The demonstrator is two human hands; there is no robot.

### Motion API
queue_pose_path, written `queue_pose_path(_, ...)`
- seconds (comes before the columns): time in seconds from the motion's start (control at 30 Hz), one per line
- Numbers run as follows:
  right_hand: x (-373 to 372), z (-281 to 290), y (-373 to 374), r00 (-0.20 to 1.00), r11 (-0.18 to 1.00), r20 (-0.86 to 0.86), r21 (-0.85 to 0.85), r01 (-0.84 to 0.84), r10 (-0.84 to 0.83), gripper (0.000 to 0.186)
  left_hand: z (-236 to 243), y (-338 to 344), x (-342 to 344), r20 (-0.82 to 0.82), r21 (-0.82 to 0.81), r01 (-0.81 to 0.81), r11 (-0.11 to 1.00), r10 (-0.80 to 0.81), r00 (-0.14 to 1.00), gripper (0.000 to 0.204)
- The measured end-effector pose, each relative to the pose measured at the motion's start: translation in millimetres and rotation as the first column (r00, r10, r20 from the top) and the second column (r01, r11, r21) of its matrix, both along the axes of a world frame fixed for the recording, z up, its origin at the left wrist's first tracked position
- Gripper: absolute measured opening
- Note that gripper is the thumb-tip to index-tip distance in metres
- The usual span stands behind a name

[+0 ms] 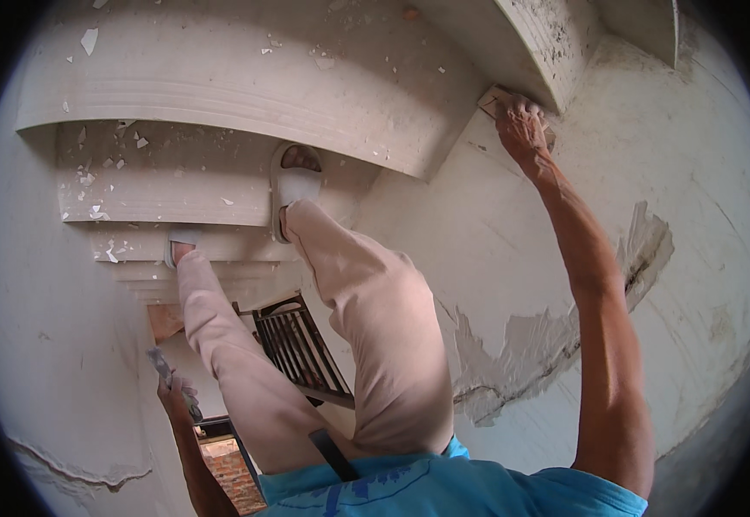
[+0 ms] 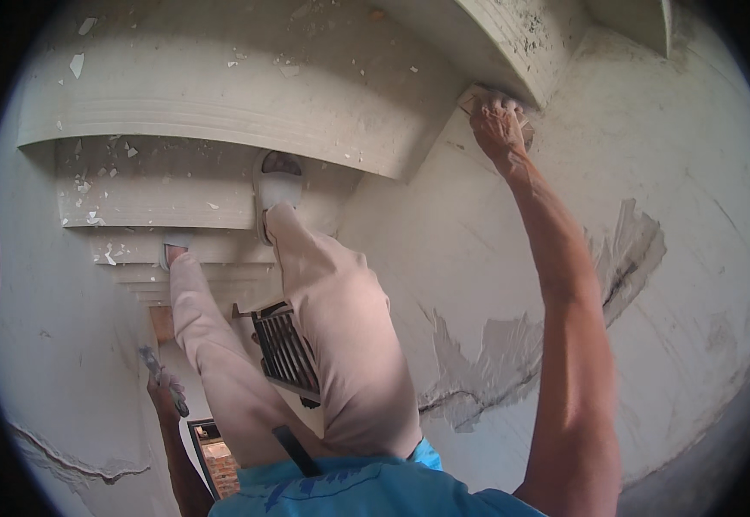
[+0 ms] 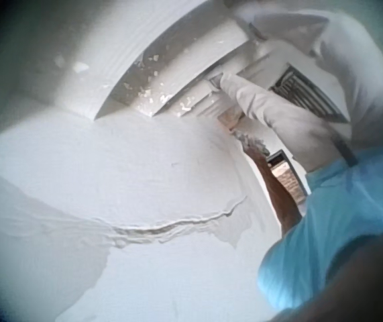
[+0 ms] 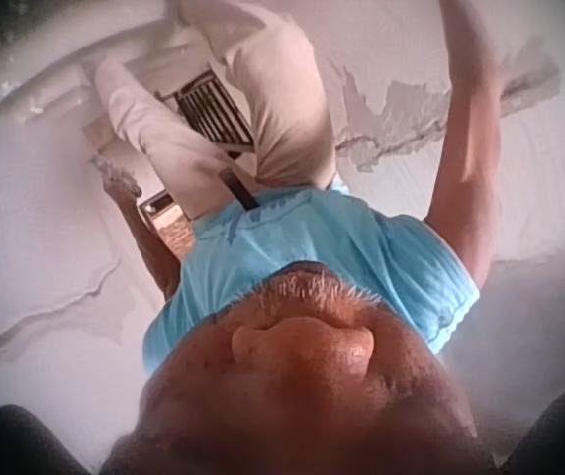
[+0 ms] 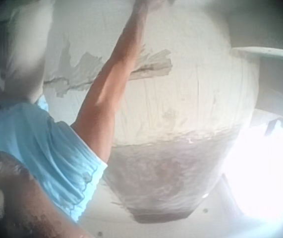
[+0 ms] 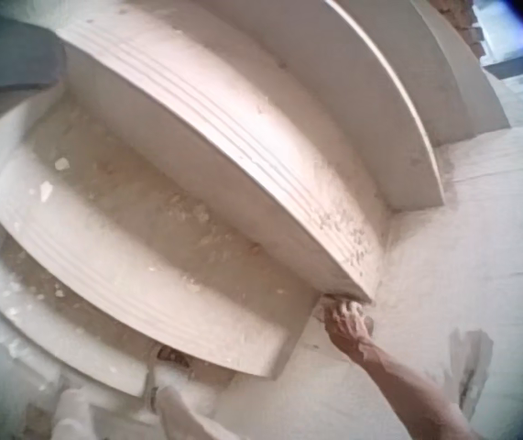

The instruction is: The person uses a trowel and a wooden float to apply and smooth plaster on the walls and ceiling of a stairwell. They work on the curved ceiling surface and the vertical wall sections adjacent to the stairs, moving up and down the steps to reach different areas.

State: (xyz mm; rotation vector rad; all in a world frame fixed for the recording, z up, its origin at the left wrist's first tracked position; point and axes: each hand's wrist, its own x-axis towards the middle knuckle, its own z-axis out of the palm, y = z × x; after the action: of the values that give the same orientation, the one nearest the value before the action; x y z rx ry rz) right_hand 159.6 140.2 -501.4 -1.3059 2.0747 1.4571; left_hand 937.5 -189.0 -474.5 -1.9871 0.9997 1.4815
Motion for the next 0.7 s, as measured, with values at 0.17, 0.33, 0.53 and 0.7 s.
queue_pose_path(0.17, -14.1, -6.0, 38.2, 0.928, 0.914, 0.183, 0.193, -0.356, 0.323, 0.039, 5.6, 0.0, -1.9, 0.027, -0.04, -0.012, 0.999, 0.013, 1.0, 0.033)
queue_pose_path(0.33, -41.0, 7.9, 52.0, 0.982, 0.963, 0.125, 0.213, -0.165, 0.141, 0.033, -1.0, -4.4, 1.6, 0.003, 0.007, 0.006, 1.0, -0.006, 1.0, 0.034)
queue_pose_path(0.53, -0.4, 1.6, 11.3, 0.998, 0.999, 0.046, -0.004, 0.051, -0.051, 0.033, 2.2, 4.4, -2.5, -0.024, 0.005, -0.03, 1.0, 0.031, 0.999, 0.035)
queue_pose_path(0.7, 2.1, 13.1, 9.1, 0.966, 0.992, 0.227, -0.002, -0.123, 0.12, 0.029, 9.8, 4.6, -3.8, 0.015, 0.025, -0.041, 0.999, 0.041, 0.999, 0.04)
